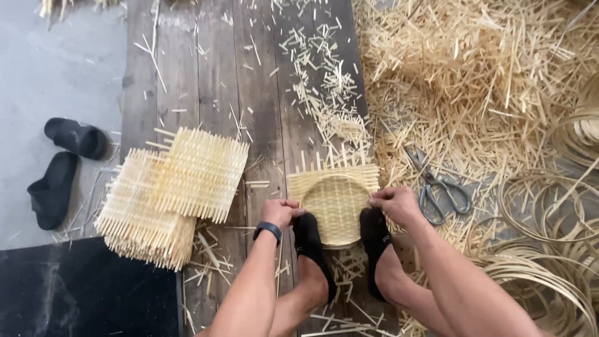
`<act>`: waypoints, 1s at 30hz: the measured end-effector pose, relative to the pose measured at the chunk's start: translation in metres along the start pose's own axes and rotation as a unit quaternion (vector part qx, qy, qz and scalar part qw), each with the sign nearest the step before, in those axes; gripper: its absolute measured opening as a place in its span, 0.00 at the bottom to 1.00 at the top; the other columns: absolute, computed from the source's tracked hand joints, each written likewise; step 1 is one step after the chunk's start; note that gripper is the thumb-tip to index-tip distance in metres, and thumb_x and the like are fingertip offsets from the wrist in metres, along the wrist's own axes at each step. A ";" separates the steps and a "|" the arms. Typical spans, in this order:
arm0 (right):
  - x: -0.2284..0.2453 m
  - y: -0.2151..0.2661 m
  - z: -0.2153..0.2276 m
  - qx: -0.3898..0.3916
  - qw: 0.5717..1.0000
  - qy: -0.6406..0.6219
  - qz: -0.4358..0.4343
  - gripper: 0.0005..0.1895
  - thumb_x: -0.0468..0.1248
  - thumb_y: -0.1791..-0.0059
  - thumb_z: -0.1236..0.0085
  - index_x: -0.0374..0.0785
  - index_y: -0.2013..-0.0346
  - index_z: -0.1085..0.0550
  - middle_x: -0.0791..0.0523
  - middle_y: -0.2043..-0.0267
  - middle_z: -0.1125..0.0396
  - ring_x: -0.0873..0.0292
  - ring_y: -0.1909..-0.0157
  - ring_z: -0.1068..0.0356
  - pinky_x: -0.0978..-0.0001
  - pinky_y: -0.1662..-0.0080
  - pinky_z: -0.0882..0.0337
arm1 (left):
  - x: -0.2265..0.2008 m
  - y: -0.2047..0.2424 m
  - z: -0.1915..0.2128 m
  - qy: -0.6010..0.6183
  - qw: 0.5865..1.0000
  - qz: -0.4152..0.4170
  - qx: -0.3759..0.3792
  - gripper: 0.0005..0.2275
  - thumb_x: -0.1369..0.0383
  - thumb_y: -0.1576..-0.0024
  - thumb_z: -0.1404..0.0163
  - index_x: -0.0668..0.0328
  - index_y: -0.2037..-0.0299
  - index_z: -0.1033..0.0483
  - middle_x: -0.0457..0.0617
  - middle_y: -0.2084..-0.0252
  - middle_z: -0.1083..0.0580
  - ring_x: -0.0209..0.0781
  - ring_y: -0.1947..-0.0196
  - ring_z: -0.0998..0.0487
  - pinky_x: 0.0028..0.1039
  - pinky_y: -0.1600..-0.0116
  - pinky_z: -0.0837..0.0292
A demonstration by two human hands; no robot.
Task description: The recorder is assembling and trimming woven bamboo or straw baskets by attaching circular frames to woven mats and cutting excess material.
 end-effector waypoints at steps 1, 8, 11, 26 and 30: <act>0.008 0.015 -0.007 0.002 1.000 0.001 -0.003 0.15 0.41 0.59 0.28 0.39 0.61 0.16 0.50 0.64 0.20 0.55 0.62 0.22 0.62 0.56 0.23 | -0.007 0.008 -0.001 0.000 1.000 0.004 0.001 0.09 0.74 0.57 0.31 0.65 0.68 0.15 0.51 0.72 0.18 0.39 0.75 0.19 0.31 0.68 0.21; -0.009 0.127 -0.106 -0.012 0.971 -0.172 -0.166 0.23 0.50 0.47 0.39 0.32 0.74 0.25 0.53 0.77 0.32 0.56 0.78 0.33 0.65 0.74 0.34 | -0.177 0.092 -0.054 -0.278 0.820 -0.491 -0.100 0.08 0.63 0.43 0.44 0.50 0.57 0.14 0.51 0.54 0.20 0.51 0.48 0.25 0.45 0.40 0.31; -0.065 0.128 -0.181 0.044 0.892 -0.374 -0.252 0.21 0.47 0.49 0.36 0.32 0.74 0.28 0.53 0.79 0.36 0.58 0.82 0.41 0.65 0.79 0.42 | -0.173 0.066 -0.072 -0.254 0.808 -0.525 -0.088 0.07 0.64 0.42 0.45 0.45 0.57 0.14 0.51 0.53 0.21 0.51 0.50 0.26 0.46 0.42 0.32; 0.086 0.108 -0.076 -0.089 0.980 0.079 0.159 0.13 0.45 0.50 0.40 0.39 0.63 0.18 0.50 0.69 0.25 0.54 0.68 0.26 0.59 0.62 0.26 | -0.170 0.060 -0.071 -0.160 0.888 -0.432 -0.016 0.06 0.69 0.38 0.50 0.57 0.58 0.19 0.51 0.56 0.22 0.50 0.56 0.20 0.37 0.52 0.25; 0.187 0.075 -0.031 -0.241 0.799 0.226 0.502 0.14 0.37 0.55 0.41 0.37 0.56 0.21 0.54 0.53 0.26 0.53 0.48 0.29 0.57 0.47 0.30 | -0.177 0.063 -0.075 -0.206 0.862 -0.462 -0.025 0.07 0.68 0.38 0.50 0.58 0.55 0.20 0.55 0.55 0.22 0.55 0.56 0.21 0.39 0.52 0.25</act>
Point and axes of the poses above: each hand's wrist, its own y-axis away from the middle knuckle, its own z-axis out of the back of the hand, x = y × z, the point moved 10 cm from there along -y, towards the middle knuckle
